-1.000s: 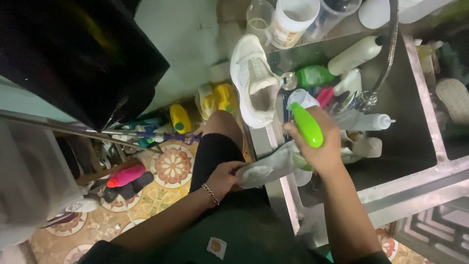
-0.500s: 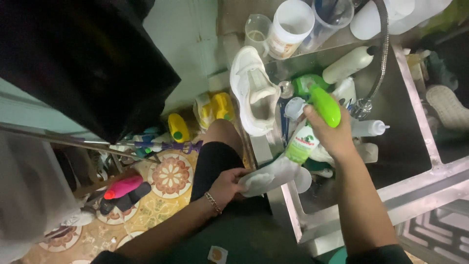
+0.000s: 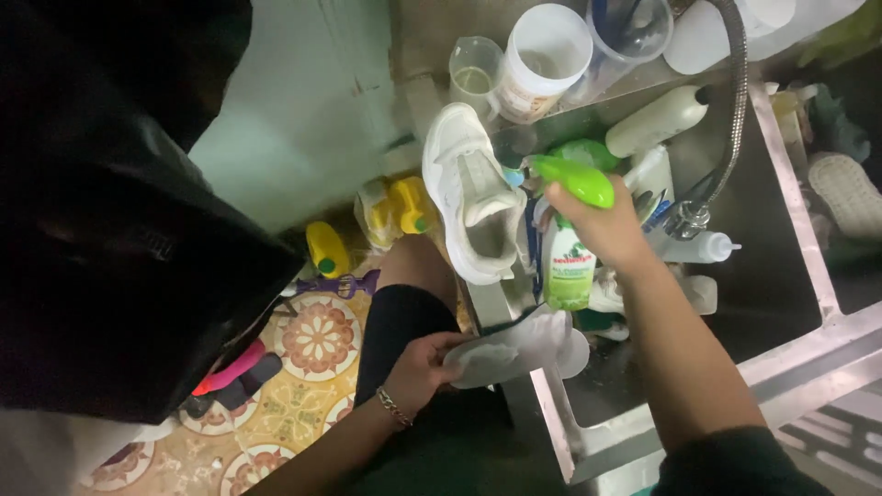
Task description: Cleaning white sneakers and their insoles using brushes and cleaning solution in a sink.
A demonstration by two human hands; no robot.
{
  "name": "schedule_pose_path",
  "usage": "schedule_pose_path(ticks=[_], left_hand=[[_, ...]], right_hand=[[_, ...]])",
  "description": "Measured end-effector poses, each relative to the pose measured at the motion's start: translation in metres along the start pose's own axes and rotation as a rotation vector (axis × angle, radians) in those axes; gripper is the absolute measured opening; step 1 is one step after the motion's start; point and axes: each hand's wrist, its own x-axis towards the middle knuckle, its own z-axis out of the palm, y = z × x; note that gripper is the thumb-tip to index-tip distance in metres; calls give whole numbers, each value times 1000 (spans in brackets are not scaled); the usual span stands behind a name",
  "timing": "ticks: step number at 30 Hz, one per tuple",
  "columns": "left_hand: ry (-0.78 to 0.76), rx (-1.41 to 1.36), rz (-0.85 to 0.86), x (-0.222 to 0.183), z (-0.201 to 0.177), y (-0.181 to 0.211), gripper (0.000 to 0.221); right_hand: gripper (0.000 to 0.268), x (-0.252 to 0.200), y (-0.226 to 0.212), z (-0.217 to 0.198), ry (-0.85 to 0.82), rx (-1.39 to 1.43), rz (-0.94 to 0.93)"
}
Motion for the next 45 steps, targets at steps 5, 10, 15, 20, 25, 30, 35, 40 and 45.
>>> schedule_pose_path(ticks=[5,10,15,20,25,30,35,40,45], left_hand=[[-7,38,-6,-8,-2,17,54],[8,68,0,-8,-3,20,52],[19,121,-115,-12,-1,32,53],[29,51,15,-3,-7,5,54],[56,-148,4,-16,-12,15,54],[193,-255,225,-14,-29,-12,65],[206,-25,-47,-34,-29,22,66],[267,-49,-166,-35,-19,31,72],[264,29,-145,-32,-20,29,75]], right_hand=[[44,33,-34,17,-29,-131,156],[36,45,-38,24,-7,-134,239],[41,44,-22,22,-44,-94,128],[45,32,-4,13,-58,-4,-130],[46,25,43,3,67,-75,30],[55,56,207,16,341,-42,-140],[38,63,259,57,258,-105,245],[108,86,204,43,335,316,394],[80,149,120,-21,572,310,-19]])
